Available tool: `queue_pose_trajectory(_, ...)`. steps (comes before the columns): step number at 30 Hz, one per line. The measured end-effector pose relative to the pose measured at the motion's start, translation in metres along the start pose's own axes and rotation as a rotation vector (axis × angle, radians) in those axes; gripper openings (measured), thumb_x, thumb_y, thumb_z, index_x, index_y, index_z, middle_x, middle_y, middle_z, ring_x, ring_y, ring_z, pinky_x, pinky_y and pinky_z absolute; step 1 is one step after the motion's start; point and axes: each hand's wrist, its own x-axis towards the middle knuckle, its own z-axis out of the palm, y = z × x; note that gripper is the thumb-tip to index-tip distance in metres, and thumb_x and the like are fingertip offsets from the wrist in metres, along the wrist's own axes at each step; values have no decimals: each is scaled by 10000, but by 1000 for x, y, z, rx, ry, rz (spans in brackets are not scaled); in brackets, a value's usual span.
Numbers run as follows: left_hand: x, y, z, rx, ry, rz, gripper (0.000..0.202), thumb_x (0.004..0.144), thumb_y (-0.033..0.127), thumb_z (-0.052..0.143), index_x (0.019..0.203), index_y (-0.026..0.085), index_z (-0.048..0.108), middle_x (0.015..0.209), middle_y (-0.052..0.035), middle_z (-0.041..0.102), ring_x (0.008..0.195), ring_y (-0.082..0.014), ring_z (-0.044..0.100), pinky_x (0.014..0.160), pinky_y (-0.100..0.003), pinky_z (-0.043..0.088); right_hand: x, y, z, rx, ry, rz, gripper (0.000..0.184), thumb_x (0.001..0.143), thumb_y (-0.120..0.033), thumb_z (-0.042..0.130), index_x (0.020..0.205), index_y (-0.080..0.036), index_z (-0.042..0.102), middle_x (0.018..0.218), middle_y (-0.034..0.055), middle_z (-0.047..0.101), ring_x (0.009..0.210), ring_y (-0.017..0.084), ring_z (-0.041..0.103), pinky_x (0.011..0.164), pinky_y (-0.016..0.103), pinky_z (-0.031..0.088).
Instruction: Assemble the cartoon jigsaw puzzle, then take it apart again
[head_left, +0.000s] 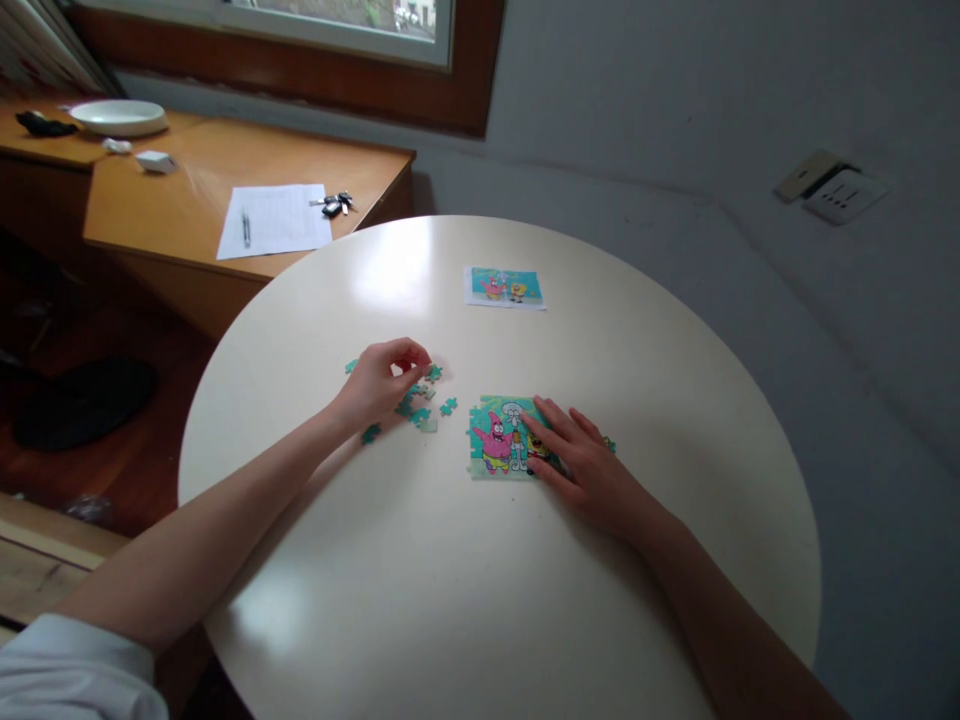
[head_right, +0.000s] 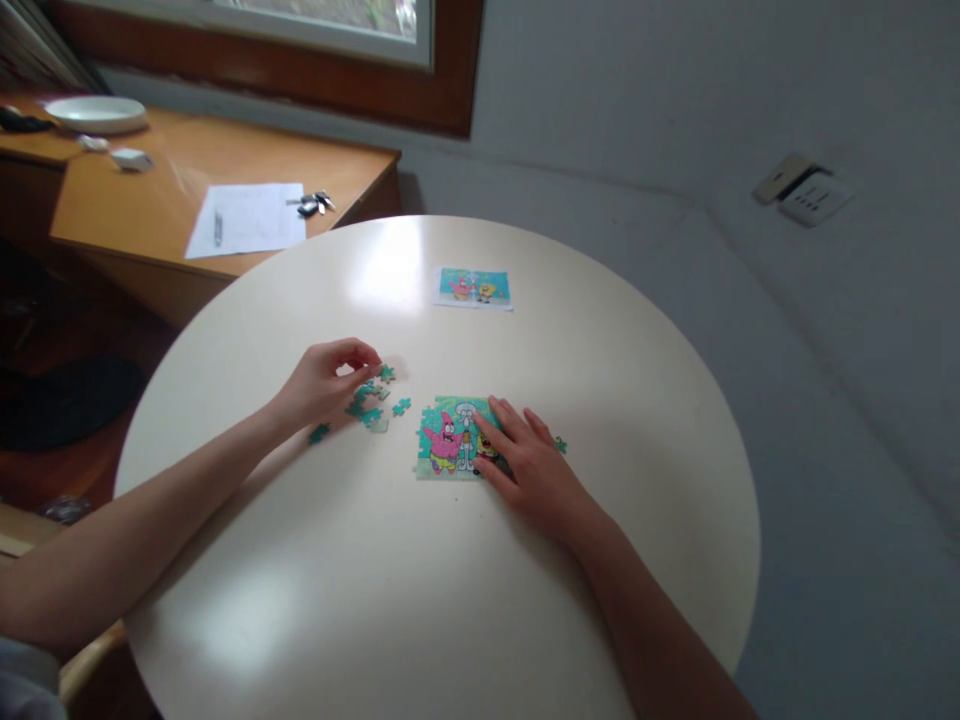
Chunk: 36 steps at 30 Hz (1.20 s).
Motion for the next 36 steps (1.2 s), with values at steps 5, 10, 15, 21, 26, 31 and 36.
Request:
queue_pose_trajectory(5, -1, 15, 14, 53, -183, 11, 118, 746, 179, 528, 715, 170, 641, 664, -16, 657, 603, -104, 537, 586, -244, 425, 1, -2, -2, 11, -21, 3, 481, 939, -348, 384, 1402, -215, 404, 1506, 129, 314, 1407, 228, 256, 1136, 498, 248)
queue_pose_trajectory(10, 3, 28, 26, 97, -282, -20, 126, 723, 195, 541, 677, 173, 656, 602, -4, 632, 554, -99, 494, 554, -245, 401, -1, -4, -6, 24, -67, 2, 487, 937, -334, 388, 1405, -201, 399, 1507, 137, 301, 1412, 229, 236, 1134, 507, 243)
queue_pose_trajectory(15, 2, 32, 35, 135, -259, -15, 123, 706, 180, 534, 659, 180, 648, 601, 6, 635, 552, -92, 480, 599, -258, 402, -1, -6, -8, 36, -70, 1, 500, 933, -335, 400, 1415, -201, 386, 1508, 134, 298, 1410, 243, 243, 1132, 510, 243)
queue_pose_trajectory(21, -4, 31, 37, 156, -258, -5, 120, 696, 167, 520, 667, 178, 636, 599, 20, 634, 531, -83, 459, 606, -256, 395, -1, -6, -8, 43, -64, 5, 496, 929, -332, 412, 1412, -221, 393, 1507, 119, 313, 1412, 240, 241, 1136, 500, 239)
queue_pose_trajectory(26, -3, 30, 34, 182, -256, 0, 124, 702, 169, 519, 680, 179, 641, 596, 21, 630, 537, -88, 454, 644, -272, 405, -2, -5, -7, 49, -59, 2, 497, 930, -335, 408, 1413, -217, 391, 1509, 120, 311, 1413, 237, 241, 1140, 497, 233)
queue_pose_trajectory(31, -3, 27, 34, 205, -266, 0, 118, 715, 190, 543, 664, 189, 649, 578, 22, 617, 519, -92, 441, 679, -302, 413, -2, -6, -7, 39, -59, 10, 490, 933, -345, 399, 1404, -211, 407, 1510, 119, 307, 1413, 242, 240, 1142, 494, 231)
queue_pose_trajectory(36, -2, 26, 35, 221, -254, 41, 112, 719, 207, 561, 652, 191, 649, 562, 24, 612, 504, -88, 437, 679, -305, 413, -2, -6, -8, 49, -52, 4, 499, 930, -345, 401, 1418, -238, 386, 1506, 111, 318, 1410, 253, 249, 1135, 514, 240)
